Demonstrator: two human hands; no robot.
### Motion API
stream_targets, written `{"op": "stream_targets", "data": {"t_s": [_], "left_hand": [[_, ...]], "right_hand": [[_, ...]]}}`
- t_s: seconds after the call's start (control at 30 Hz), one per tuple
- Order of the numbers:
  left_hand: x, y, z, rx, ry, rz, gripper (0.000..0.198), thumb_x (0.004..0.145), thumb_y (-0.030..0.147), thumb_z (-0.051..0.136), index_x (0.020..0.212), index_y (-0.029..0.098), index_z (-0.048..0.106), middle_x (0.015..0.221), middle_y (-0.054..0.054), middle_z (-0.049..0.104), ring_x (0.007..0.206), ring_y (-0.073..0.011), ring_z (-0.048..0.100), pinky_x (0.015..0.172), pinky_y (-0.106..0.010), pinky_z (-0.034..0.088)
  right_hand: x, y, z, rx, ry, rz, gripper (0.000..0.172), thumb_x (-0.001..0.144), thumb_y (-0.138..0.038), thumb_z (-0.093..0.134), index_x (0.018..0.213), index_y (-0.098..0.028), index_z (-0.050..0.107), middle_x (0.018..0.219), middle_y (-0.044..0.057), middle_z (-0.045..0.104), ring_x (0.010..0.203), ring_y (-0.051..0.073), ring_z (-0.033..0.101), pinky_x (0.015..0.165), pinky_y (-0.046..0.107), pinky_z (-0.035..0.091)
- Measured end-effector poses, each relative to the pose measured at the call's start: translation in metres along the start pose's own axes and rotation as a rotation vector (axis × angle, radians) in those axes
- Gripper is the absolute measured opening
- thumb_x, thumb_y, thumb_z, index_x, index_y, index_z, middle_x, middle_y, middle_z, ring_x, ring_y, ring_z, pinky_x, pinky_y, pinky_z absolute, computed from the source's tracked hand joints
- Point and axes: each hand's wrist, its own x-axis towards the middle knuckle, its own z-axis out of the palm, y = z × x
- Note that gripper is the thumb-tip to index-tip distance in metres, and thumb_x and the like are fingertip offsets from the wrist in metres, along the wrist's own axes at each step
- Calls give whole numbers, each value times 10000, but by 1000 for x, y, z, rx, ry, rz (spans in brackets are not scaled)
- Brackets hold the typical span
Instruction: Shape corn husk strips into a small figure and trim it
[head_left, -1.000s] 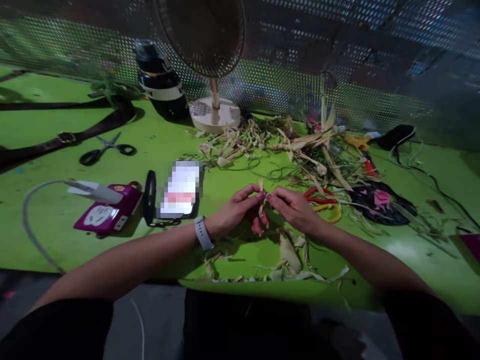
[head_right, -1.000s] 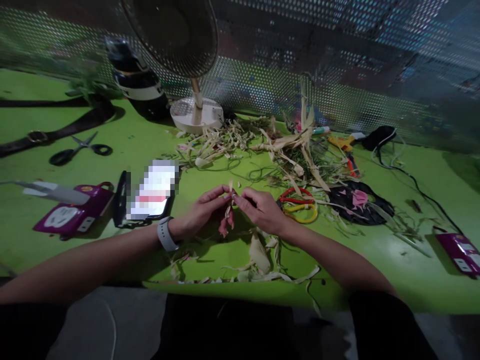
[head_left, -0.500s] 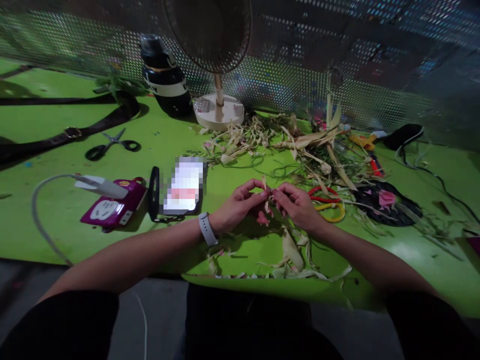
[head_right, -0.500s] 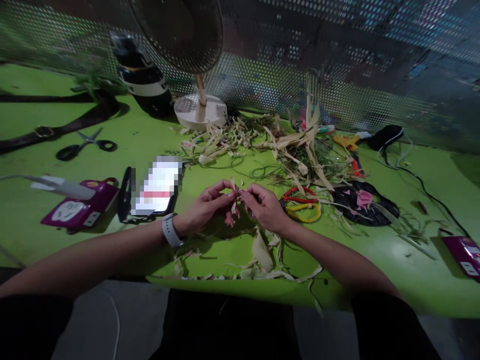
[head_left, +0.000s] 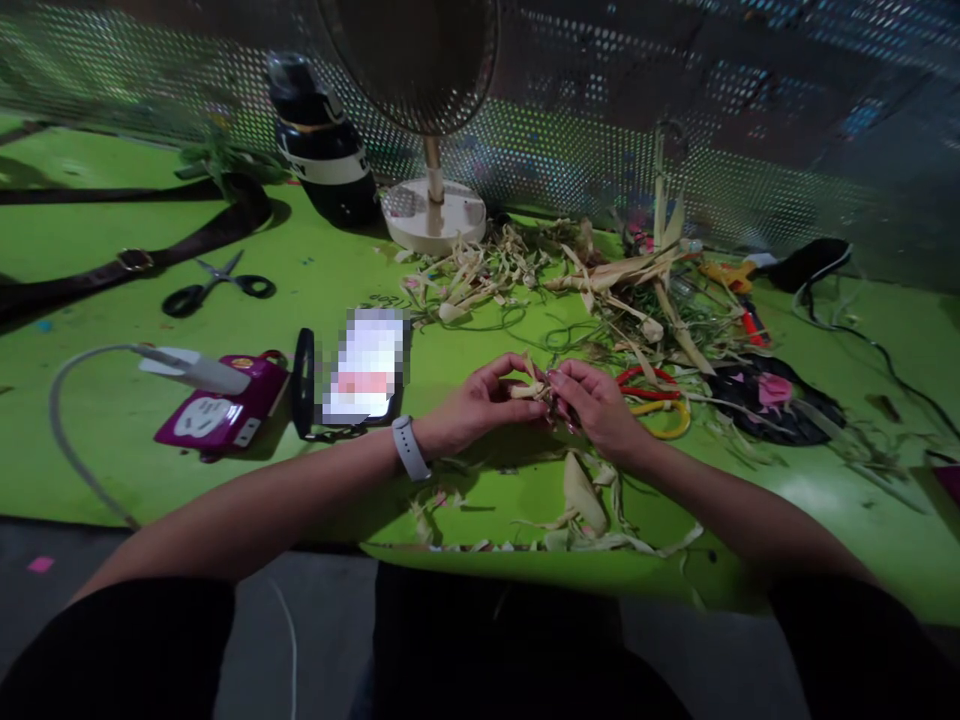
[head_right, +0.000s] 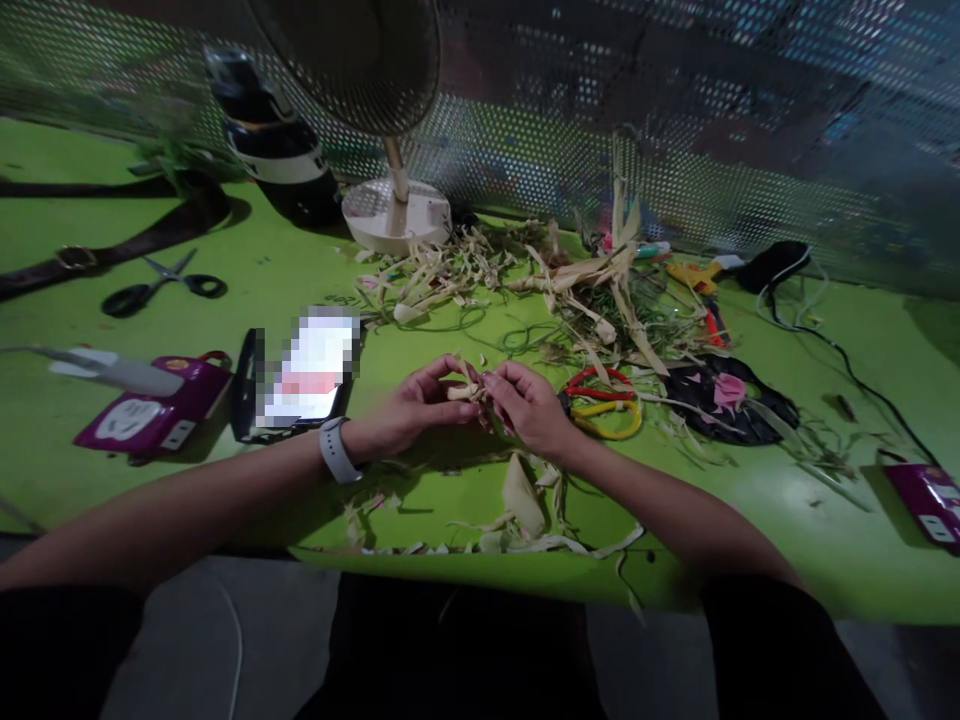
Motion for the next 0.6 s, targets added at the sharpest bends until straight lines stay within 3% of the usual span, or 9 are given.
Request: {"op": "stream_targets", "data": {"t_s": [0.13,0.3,0.47,0.6], "left_hand": [[2,0,-2,199,-14,104,397,691,231,790,955,190,497,854,-4,685,806,-128,668,792,-281,525],[4,6,-11,754,121,497,320,631,265,828,858,157,631,957,-56,635,952,-171,590,894,-327,477],[3,3,-10,668,50,508,251,749,279,745,910,142,609,932,-57,632,873,-138,602,830,-285,497],[0,0,-6,594,52,471,279,722,270,769,892,146,585,857,-20,619,806,-113,591,783,-246,494]], "right_hand": [[2,2,0,50,1,38,406,755,-544,659,658,-200,465,447,-92,422,358,46,317,348,185,255],[2,-2,2,135,14,67,384,740,-505,672,643,-195,466,424,-107,379,342,29,262,338,168,196],[-3,-7,5,137,-9,93,394,735,-507,680,639,-190,465,437,-104,378,364,26,267,356,169,187],[-5,-10,4,53,-8,23,418,742,-535,676,637,-185,474,457,-96,382,402,31,277,386,178,204]]}}
